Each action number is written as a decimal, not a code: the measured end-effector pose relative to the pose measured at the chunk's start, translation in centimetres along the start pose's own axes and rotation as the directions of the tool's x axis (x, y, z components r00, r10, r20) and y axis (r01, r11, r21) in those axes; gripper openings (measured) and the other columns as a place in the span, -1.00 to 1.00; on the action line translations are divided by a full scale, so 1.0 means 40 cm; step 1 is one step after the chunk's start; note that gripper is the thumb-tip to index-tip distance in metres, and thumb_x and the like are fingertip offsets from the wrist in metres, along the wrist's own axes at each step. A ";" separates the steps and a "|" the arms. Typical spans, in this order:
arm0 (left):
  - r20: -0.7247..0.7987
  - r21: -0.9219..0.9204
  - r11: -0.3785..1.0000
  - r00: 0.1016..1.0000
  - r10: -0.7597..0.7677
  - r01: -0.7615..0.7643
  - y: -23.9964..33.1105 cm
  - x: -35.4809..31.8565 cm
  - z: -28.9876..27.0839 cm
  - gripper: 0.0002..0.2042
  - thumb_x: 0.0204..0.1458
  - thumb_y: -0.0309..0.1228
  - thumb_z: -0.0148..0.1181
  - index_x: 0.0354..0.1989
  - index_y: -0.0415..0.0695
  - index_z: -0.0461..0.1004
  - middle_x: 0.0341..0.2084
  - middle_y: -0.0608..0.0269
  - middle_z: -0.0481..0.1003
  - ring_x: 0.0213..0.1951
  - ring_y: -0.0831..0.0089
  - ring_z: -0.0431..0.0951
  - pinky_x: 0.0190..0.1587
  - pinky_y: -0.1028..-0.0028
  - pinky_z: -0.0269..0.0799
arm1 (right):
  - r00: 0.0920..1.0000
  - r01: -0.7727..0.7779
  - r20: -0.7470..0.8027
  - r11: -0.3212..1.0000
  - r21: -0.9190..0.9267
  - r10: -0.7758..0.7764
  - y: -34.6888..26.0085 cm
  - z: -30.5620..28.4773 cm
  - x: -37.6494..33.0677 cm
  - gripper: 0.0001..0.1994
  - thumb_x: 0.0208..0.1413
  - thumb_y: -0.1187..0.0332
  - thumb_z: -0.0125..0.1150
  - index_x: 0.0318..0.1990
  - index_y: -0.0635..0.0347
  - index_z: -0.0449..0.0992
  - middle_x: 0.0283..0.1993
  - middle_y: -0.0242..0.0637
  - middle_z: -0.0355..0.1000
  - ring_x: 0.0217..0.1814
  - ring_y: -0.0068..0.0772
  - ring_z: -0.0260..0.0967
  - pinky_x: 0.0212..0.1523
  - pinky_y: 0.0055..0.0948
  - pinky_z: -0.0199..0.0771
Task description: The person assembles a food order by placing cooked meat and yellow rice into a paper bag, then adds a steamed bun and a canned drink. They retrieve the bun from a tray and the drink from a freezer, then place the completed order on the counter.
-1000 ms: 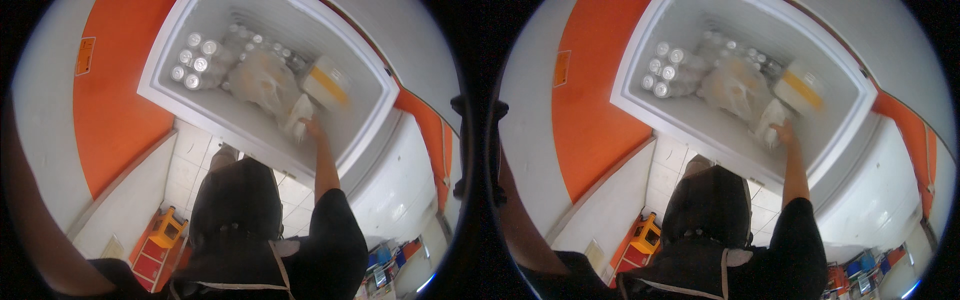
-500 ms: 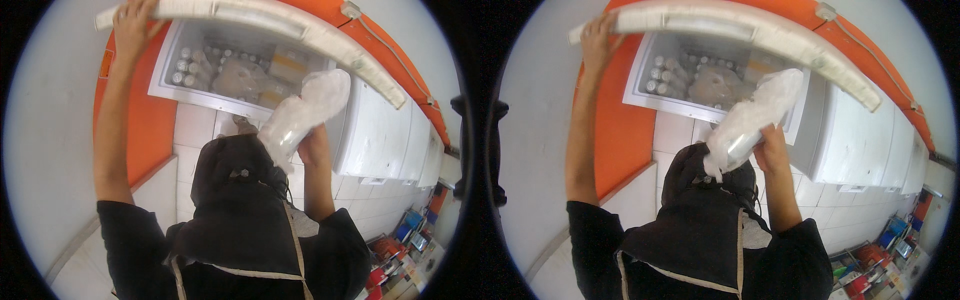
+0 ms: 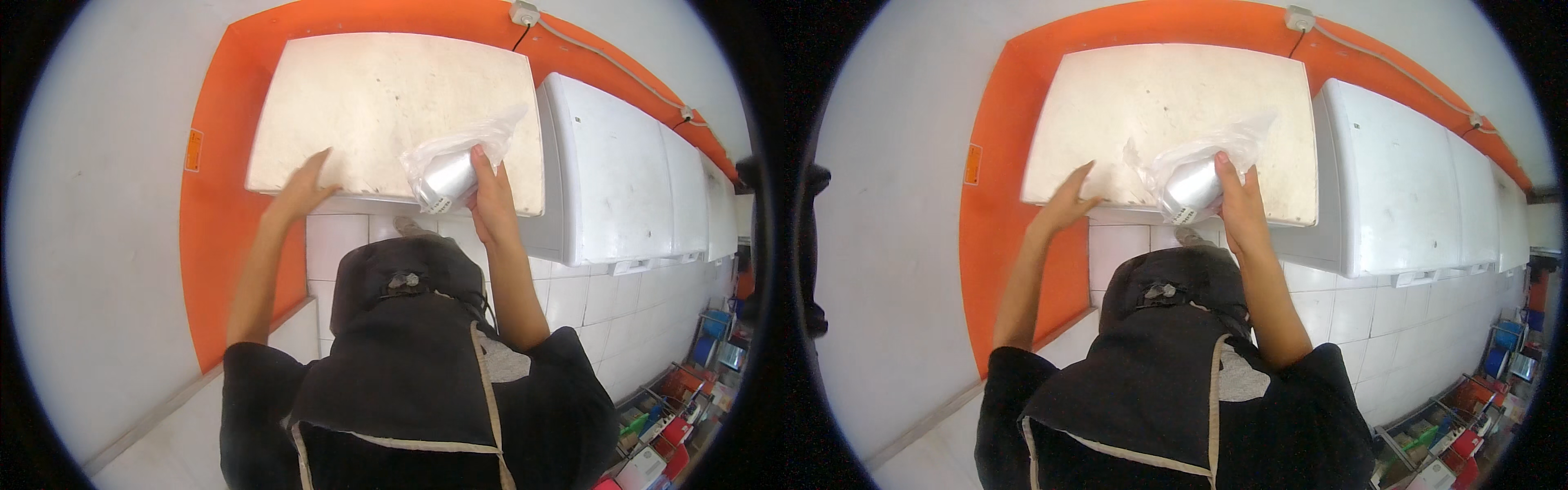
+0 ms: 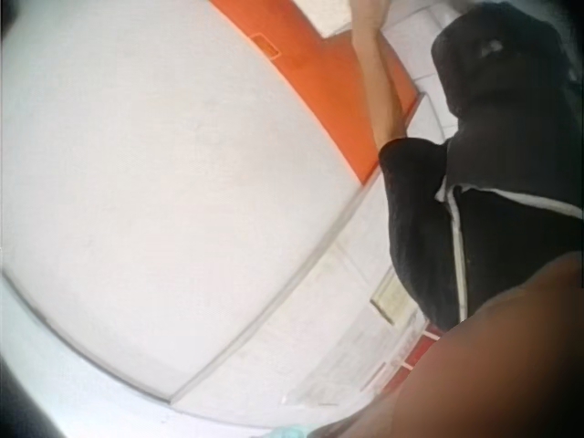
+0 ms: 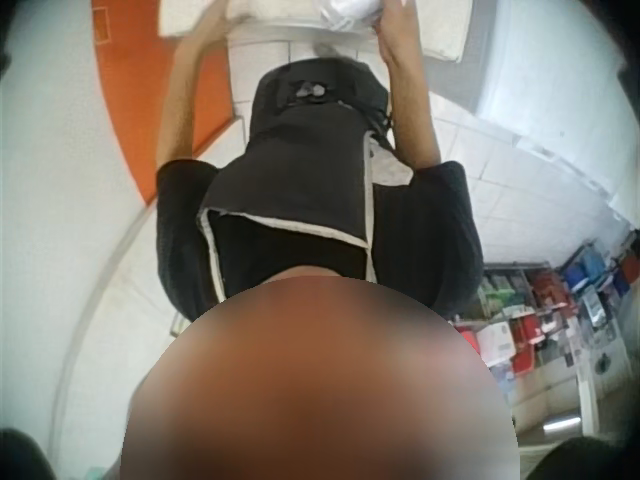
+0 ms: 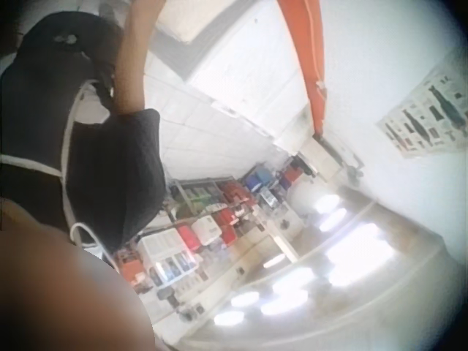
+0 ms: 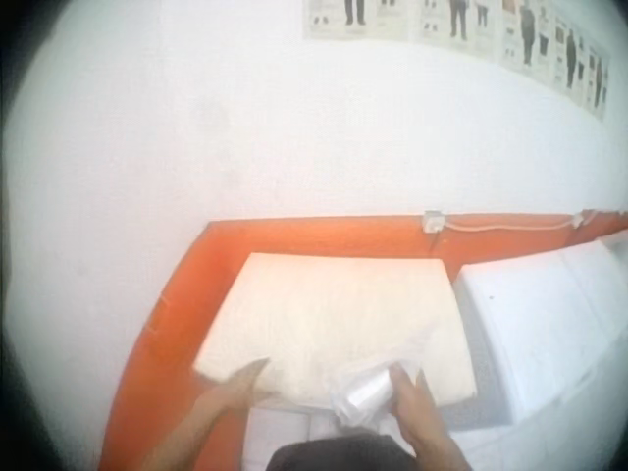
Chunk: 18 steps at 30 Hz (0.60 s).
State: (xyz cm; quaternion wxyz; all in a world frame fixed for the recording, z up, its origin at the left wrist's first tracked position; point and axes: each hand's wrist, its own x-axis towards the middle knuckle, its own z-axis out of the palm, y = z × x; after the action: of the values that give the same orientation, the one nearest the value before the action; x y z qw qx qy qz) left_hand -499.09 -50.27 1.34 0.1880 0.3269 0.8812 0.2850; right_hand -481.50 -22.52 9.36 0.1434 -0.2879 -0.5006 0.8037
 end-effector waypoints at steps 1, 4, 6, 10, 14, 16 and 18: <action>-0.078 -0.167 0.981 0.993 0.084 -0.096 0.075 -0.008 0.012 -0.24 0.07 -0.30 0.33 0.43 -0.08 0.07 0.28 -0.10 0.26 0.26 0.11 0.35 0.24 0.14 0.34 | 1.000 0.025 0.005 0.998 -0.049 -0.025 0.007 0.009 0.000 -0.39 0.32 0.07 0.11 0.35 0.27 0.14 0.22 -0.14 0.31 0.27 -0.34 0.26 0.21 -0.33 0.32; -0.120 -0.580 0.807 0.992 0.049 -0.110 0.294 -0.062 0.062 -0.22 0.09 -0.21 0.32 0.41 -0.19 0.06 0.18 -0.14 0.37 0.19 0.16 0.44 0.20 0.24 0.39 | 0.983 0.182 0.067 0.966 -0.184 -0.172 0.027 0.038 0.006 -0.40 0.32 0.09 0.10 0.36 0.29 0.16 0.24 -0.11 0.31 0.30 -0.35 0.22 0.24 -0.31 0.29; 0.007 -0.521 0.852 0.998 -0.055 0.051 0.369 -0.041 0.073 -0.20 0.03 -0.19 0.37 0.38 -0.26 0.10 0.17 -0.16 0.38 0.17 0.13 0.45 0.19 0.25 0.38 | 0.969 0.244 0.104 0.939 -0.244 -0.225 0.031 0.051 0.010 -0.45 0.32 0.14 0.12 0.31 0.31 0.22 0.17 -0.11 0.36 0.22 -0.38 0.28 0.17 -0.34 0.33; -0.011 -0.963 0.267 0.987 -0.158 0.032 0.381 -0.020 0.100 -0.19 0.03 -0.10 0.37 0.35 -0.29 0.13 0.17 -0.10 0.39 0.14 0.13 0.47 0.17 0.23 0.39 | 0.977 0.193 0.125 0.962 -0.194 -0.171 0.003 0.059 0.013 -0.62 0.27 0.29 0.17 0.13 0.37 0.40 -0.02 -0.15 0.49 -0.06 -0.48 0.43 -0.10 -0.47 0.46; 0.033 -0.983 -0.180 0.999 0.025 0.036 0.335 -0.047 0.130 -0.22 0.05 0.04 0.28 0.31 -0.25 0.20 0.09 -0.05 0.42 0.04 0.11 0.51 0.07 0.20 0.47 | 0.933 0.332 0.235 0.905 -0.267 -0.273 -0.040 0.077 0.009 -0.71 0.23 0.38 0.17 0.00 0.41 0.48 -0.17 -0.21 0.56 -0.26 -0.57 0.47 -0.32 -0.53 0.48; 0.027 -0.971 -0.235 0.993 0.111 0.053 0.324 -0.056 0.143 -0.20 0.05 0.12 0.23 0.31 -0.24 0.21 0.07 -0.06 0.42 0.02 0.07 0.50 0.02 0.19 0.49 | 0.917 0.375 0.257 0.877 -0.299 -0.305 -0.054 0.094 0.010 -0.74 0.21 0.41 0.16 -0.02 0.42 0.50 -0.20 -0.21 0.56 -0.27 -0.56 0.47 -0.33 -0.52 0.49; -0.013 -0.955 -0.297 0.993 0.121 0.023 0.321 -0.058 0.150 -0.19 0.04 0.14 0.22 0.31 -0.22 0.21 0.03 -0.06 0.43 -0.04 0.06 0.51 -0.03 0.19 0.50 | 0.903 0.404 0.282 0.862 -0.306 -0.323 -0.060 0.111 0.013 -0.75 0.20 0.42 0.15 -0.04 0.42 0.51 -0.23 -0.21 0.57 -0.31 -0.56 0.47 -0.35 -0.51 0.49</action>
State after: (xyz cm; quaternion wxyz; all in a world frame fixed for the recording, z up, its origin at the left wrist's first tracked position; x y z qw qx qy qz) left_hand -488.31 -41.56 5.08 0.4018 0.0910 0.2699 0.8703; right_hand -484.74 -24.35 12.78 0.1817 -0.1175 -0.6964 0.6843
